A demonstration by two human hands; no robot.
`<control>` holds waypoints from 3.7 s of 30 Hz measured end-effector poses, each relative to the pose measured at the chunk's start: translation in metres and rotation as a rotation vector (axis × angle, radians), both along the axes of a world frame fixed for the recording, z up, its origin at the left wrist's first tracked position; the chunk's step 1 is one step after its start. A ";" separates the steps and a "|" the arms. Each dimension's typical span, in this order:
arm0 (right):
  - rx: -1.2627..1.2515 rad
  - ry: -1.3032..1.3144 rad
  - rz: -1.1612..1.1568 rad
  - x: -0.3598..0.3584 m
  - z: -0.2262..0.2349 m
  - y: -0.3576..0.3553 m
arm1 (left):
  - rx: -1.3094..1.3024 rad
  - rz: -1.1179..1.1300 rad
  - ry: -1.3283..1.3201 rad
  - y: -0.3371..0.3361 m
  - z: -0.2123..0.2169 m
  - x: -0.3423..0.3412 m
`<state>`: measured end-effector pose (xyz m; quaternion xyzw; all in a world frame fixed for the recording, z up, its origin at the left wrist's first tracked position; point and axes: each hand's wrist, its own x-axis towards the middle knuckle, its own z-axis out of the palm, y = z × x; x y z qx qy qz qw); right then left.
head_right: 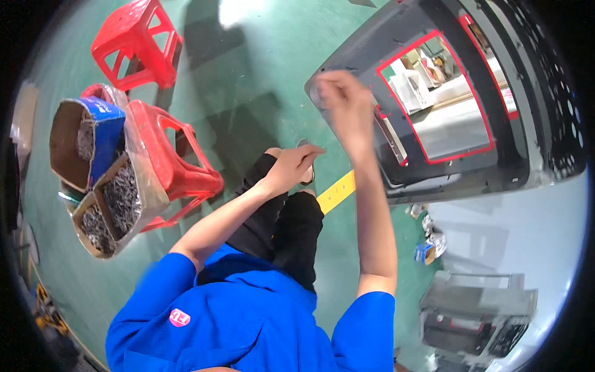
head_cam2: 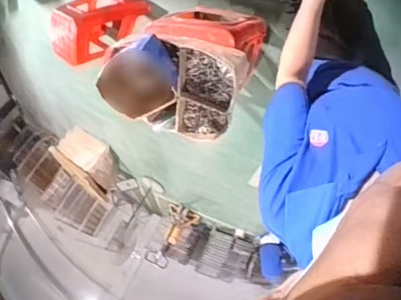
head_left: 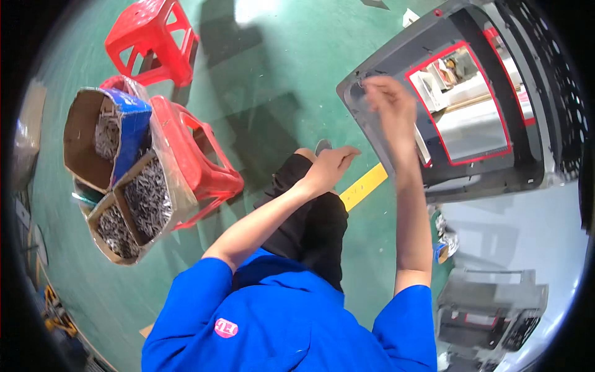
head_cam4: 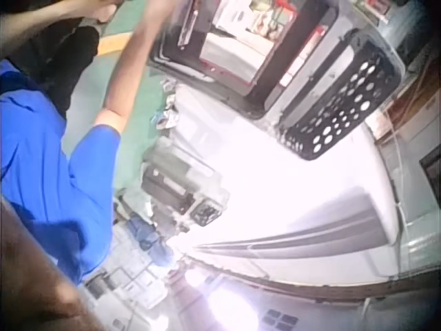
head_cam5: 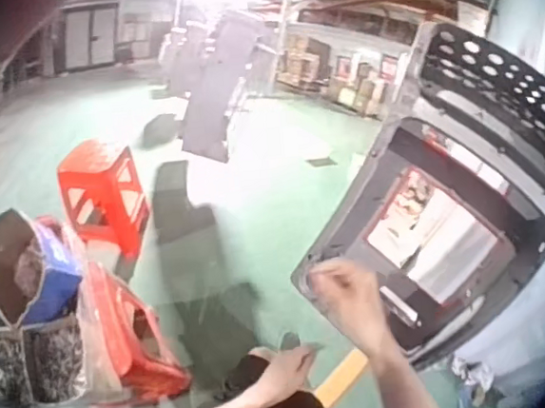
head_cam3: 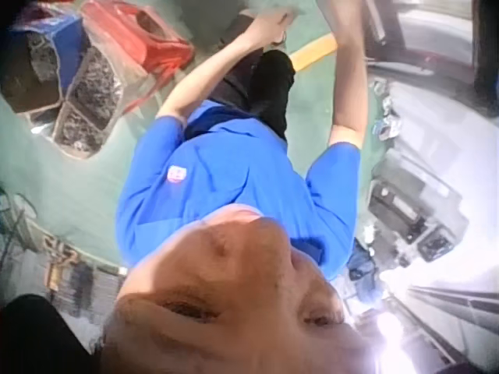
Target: Attaching small components and screws to a metal cabinet housing.
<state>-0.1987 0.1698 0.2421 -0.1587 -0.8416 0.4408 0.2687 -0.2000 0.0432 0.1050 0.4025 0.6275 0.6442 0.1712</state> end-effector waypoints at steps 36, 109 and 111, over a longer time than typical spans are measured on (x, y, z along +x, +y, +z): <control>1.025 -0.257 0.233 -0.057 -0.075 0.109 | -0.593 -0.144 0.940 0.008 -0.004 0.028; 0.203 0.062 -0.281 0.031 -0.104 0.026 | -0.227 -0.370 -0.831 0.104 0.027 -0.109; 0.231 0.097 -0.243 0.032 -0.103 0.028 | -0.196 -0.307 -0.824 0.101 0.026 -0.106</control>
